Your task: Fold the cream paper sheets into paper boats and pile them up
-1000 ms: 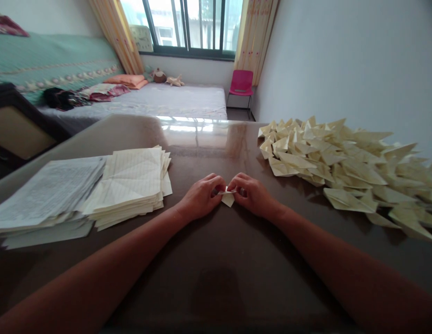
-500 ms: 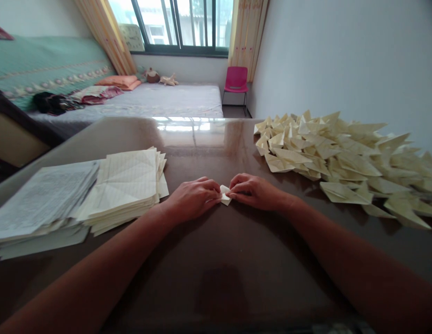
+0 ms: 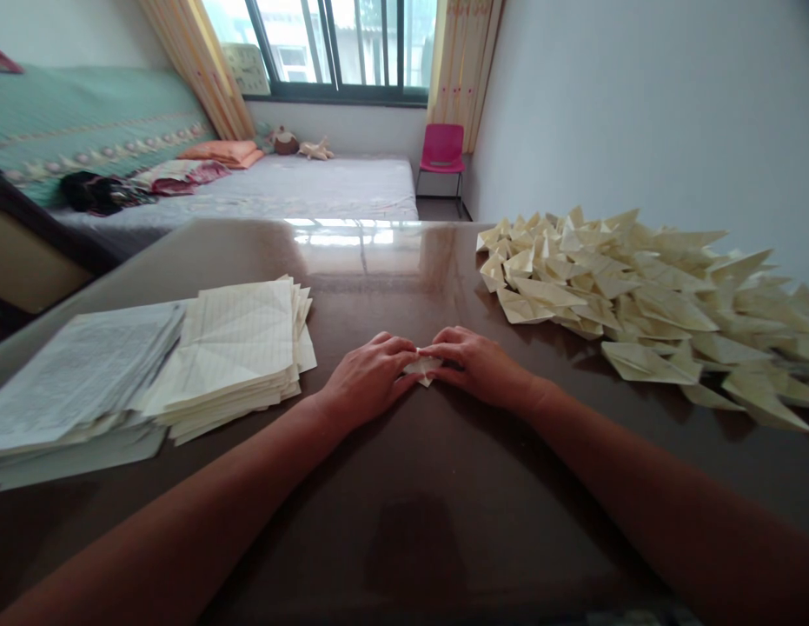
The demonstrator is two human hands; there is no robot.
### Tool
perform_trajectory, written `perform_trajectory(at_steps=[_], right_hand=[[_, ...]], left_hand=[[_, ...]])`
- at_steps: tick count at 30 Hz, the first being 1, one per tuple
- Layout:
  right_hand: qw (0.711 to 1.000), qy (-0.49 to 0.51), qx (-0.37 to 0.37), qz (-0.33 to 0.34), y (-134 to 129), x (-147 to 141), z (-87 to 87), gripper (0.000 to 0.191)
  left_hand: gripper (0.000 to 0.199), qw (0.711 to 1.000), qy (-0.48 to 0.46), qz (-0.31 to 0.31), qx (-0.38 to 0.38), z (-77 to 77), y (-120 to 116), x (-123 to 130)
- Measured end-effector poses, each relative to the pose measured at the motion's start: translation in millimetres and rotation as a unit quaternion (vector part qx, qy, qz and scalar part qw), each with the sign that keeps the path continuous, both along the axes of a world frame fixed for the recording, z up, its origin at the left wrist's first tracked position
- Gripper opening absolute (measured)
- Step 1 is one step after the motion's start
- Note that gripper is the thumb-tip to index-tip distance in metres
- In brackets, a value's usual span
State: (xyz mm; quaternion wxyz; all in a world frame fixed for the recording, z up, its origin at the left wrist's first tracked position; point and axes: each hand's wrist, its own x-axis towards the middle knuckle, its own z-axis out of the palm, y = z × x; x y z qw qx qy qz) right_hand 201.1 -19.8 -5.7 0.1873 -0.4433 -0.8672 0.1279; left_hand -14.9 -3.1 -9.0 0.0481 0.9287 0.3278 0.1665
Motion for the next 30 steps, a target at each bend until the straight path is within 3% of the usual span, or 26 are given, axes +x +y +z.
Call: perform_trajectory(at_steps=[5, 14, 19, 24, 30], right_hand=[[0.998, -0.059, 0.012, 0.002, -4.8, -4.7, 9.2, 0.025], [0.998, -0.050, 0.005, -0.030, -8.1, -5.6, 6.2, 0.030], [0.999, -0.036, -0.002, -0.028, -8.3, -3.6, 5.3, 0.026], [1.000, -0.010, 0.000, 0.008, -5.3, 2.3, 6.4, 0.028], [0.994, -0.079, 0.035, 0.059, -10.3, 1.5, 17.4, 0.027]], left_hand=[[0.036, 0.999, 0.037, 0.033, 0.020, 8.5, -7.0, 5.9], [0.032, 0.996, 0.065, 0.057, 0.024, 12.4, -11.2, 7.4], [0.036, 0.997, 0.072, 0.013, 0.020, 12.5, -6.3, -1.9], [0.027, 0.996, 0.068, -0.016, 0.046, 11.4, -1.8, -6.7], [0.026, 0.991, 0.071, -0.086, 0.077, 13.0, -1.7, -5.1]])
